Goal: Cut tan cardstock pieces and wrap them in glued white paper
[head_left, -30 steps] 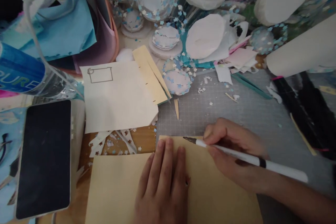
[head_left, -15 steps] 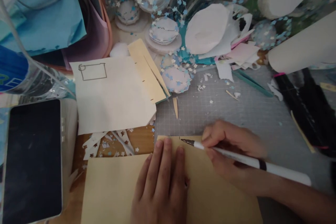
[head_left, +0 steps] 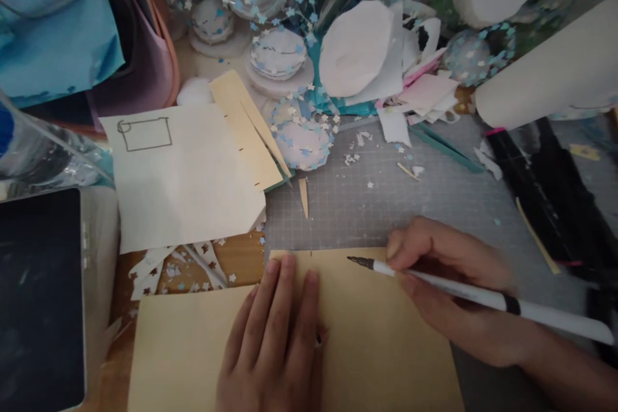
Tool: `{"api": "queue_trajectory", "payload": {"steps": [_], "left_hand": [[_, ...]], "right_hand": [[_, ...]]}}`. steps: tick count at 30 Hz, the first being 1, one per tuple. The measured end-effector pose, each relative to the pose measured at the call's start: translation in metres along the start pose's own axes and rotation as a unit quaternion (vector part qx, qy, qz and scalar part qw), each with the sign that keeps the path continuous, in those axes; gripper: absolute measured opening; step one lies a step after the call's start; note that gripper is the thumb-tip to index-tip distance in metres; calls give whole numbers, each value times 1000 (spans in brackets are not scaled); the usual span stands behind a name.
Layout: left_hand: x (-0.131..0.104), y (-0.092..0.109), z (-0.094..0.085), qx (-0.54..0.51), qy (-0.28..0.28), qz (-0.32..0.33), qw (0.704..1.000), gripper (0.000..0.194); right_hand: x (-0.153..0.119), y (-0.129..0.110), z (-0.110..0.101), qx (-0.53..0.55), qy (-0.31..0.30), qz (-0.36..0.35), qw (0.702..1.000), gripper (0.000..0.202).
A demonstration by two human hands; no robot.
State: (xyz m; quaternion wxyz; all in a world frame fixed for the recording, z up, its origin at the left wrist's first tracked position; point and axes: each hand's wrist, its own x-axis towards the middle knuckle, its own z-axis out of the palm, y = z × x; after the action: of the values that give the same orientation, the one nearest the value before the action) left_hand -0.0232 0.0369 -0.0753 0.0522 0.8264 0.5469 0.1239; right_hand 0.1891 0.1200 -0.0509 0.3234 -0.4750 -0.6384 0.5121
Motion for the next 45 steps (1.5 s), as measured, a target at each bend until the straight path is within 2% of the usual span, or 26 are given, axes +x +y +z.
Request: {"api": "queue_trajectory", "payload": {"steps": [7, 24, 45], "left_hand": [[0, 0, 2, -6, 12, 2, 1000, 49], [-1, 0, 0, -19, 13, 7, 1000, 46], [4, 0, -4, -23, -3, 16, 1000, 48]], "right_hand": [[-4, 11, 1, -34, 1, -4, 999, 11], [-5, 11, 3, -57, -4, 9, 998, 8], [-12, 11, 1, -6, -28, 66, 997, 5]]}}
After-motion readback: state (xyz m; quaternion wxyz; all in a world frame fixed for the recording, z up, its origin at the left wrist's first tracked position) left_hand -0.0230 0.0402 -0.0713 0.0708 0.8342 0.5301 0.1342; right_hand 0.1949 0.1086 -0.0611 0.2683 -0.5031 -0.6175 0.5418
